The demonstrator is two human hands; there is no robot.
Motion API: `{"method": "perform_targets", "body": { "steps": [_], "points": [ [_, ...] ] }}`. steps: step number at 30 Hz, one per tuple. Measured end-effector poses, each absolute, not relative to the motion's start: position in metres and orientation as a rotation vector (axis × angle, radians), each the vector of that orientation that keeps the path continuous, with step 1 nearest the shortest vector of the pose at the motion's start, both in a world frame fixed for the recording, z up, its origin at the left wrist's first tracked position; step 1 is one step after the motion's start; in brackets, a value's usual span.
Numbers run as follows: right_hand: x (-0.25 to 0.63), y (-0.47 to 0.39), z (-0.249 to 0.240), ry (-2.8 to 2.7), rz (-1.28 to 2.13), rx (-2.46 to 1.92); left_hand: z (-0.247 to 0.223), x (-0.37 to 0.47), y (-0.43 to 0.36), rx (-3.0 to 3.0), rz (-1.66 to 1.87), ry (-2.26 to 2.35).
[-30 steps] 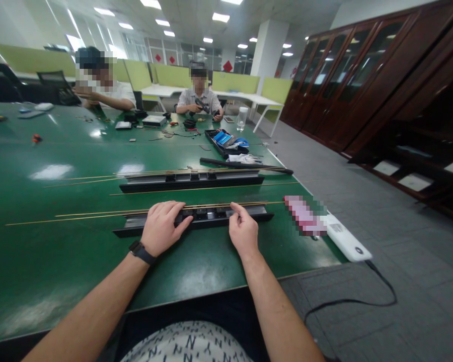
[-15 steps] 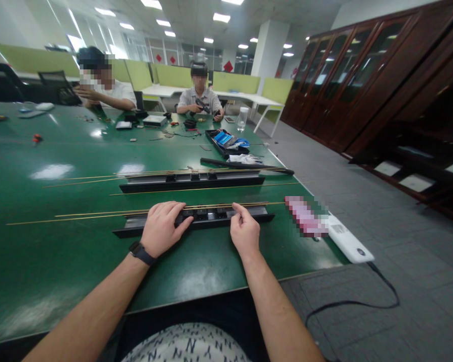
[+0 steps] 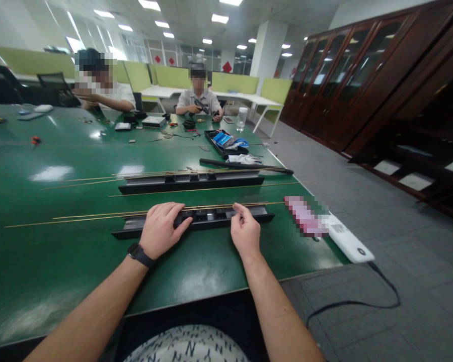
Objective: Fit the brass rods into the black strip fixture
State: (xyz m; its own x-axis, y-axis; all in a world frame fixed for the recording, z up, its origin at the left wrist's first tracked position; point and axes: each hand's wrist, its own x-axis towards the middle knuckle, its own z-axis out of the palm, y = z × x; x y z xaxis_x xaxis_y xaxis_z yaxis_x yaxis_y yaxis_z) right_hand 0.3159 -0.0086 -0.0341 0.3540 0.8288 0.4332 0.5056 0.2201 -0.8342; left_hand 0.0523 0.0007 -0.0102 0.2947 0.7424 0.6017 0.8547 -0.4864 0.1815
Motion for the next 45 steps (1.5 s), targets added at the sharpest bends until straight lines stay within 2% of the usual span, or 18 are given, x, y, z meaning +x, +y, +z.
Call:
{"method": "perform_targets", "body": {
  "steps": [45],
  "points": [
    [0.3160, -0.0074, -0.0365, -1.354, 0.394, -1.388, -0.0094, 0.0530, 0.0001, -2.375, -0.961, -1.472]
  ]
}}
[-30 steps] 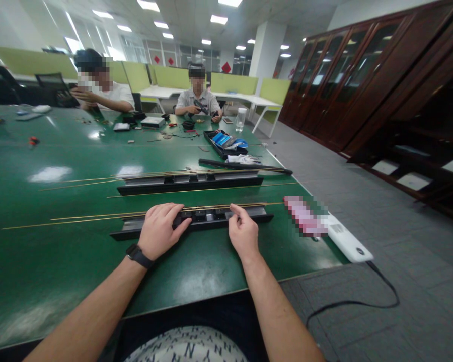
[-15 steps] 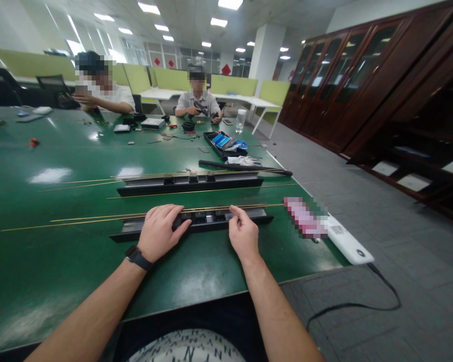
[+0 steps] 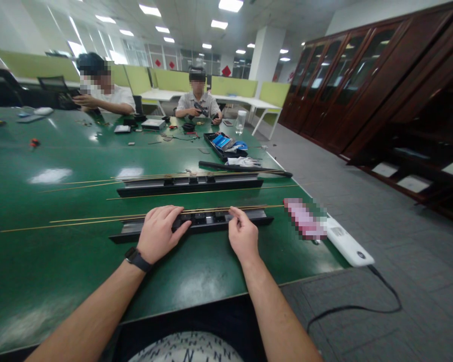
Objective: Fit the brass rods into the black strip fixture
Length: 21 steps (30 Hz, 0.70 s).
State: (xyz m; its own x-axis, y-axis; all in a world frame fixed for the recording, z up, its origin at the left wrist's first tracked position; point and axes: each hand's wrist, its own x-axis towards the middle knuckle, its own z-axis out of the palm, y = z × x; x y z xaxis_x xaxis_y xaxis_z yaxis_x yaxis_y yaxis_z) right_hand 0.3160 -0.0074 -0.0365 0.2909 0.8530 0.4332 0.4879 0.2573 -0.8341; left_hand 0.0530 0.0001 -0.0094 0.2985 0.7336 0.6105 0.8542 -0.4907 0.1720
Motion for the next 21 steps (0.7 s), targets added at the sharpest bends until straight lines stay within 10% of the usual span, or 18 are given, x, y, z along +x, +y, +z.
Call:
{"method": "perform_targets", "body": {
  "steps": [21],
  "points": [
    [0.3141, -0.0097, -0.0320, -1.354, 0.395, -1.406, -0.0093, 0.0533, 0.0006, -2.388, -0.956, -1.484]
  ]
}}
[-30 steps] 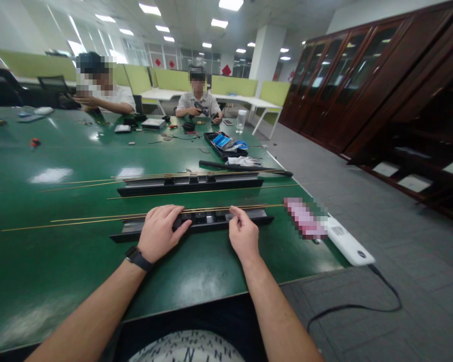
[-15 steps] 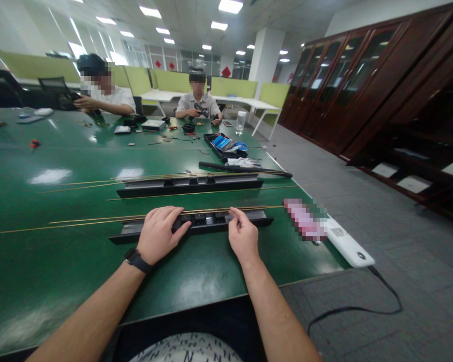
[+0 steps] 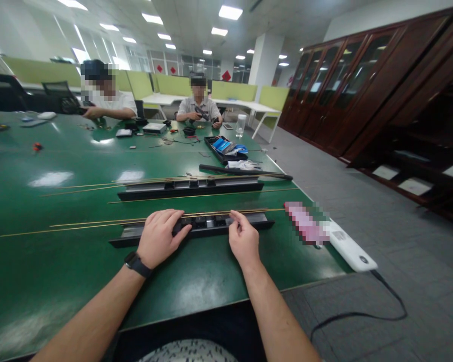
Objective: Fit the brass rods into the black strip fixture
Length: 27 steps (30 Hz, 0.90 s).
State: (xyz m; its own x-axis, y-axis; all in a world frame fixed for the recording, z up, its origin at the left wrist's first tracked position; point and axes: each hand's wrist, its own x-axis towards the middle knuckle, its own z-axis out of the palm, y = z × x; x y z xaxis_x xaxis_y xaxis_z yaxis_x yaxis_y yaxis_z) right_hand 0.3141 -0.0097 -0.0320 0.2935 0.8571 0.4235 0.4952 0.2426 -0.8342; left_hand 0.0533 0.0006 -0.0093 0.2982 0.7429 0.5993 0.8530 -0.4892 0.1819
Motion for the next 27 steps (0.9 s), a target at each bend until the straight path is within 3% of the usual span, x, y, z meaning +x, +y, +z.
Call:
{"method": "perform_targets", "body": {
  "steps": [27],
  "points": [
    [0.3146, -0.0114, -0.0283, -1.376, 0.354, -1.458, -0.0098, 0.0527, 0.0003, -2.387, -0.957, -1.483]
  ]
}}
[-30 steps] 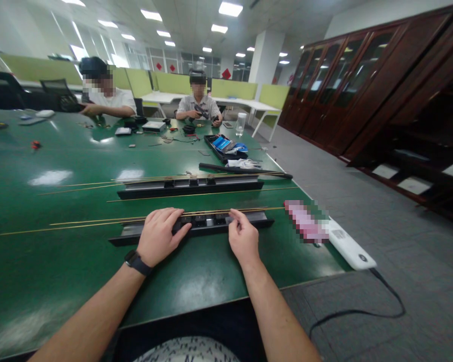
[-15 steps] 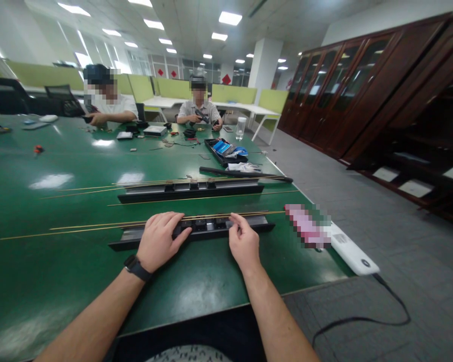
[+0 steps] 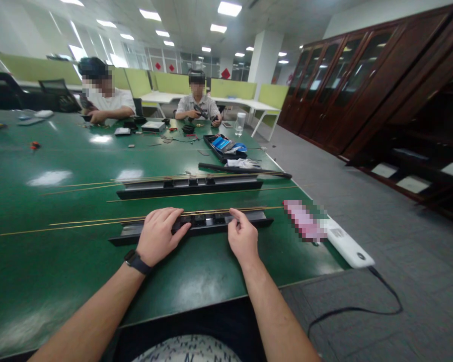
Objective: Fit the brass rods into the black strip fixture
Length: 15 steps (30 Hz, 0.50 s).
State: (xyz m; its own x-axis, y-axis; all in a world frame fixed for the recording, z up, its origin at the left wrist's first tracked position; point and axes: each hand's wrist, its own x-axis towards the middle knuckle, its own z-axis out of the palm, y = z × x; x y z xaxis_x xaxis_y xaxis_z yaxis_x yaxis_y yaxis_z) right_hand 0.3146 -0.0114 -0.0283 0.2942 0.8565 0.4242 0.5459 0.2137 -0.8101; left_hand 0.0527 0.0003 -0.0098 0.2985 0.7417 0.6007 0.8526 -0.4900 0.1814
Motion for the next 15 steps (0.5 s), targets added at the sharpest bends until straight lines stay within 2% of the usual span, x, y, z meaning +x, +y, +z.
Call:
{"method": "perform_targets", "body": {
  "steps": [15],
  "points": [
    [0.3158, -0.0100, -0.0324, -1.372, 0.347, -1.434, -0.0096, 0.0528, 0.0003, -2.380, -0.963, -1.487]
  ]
}}
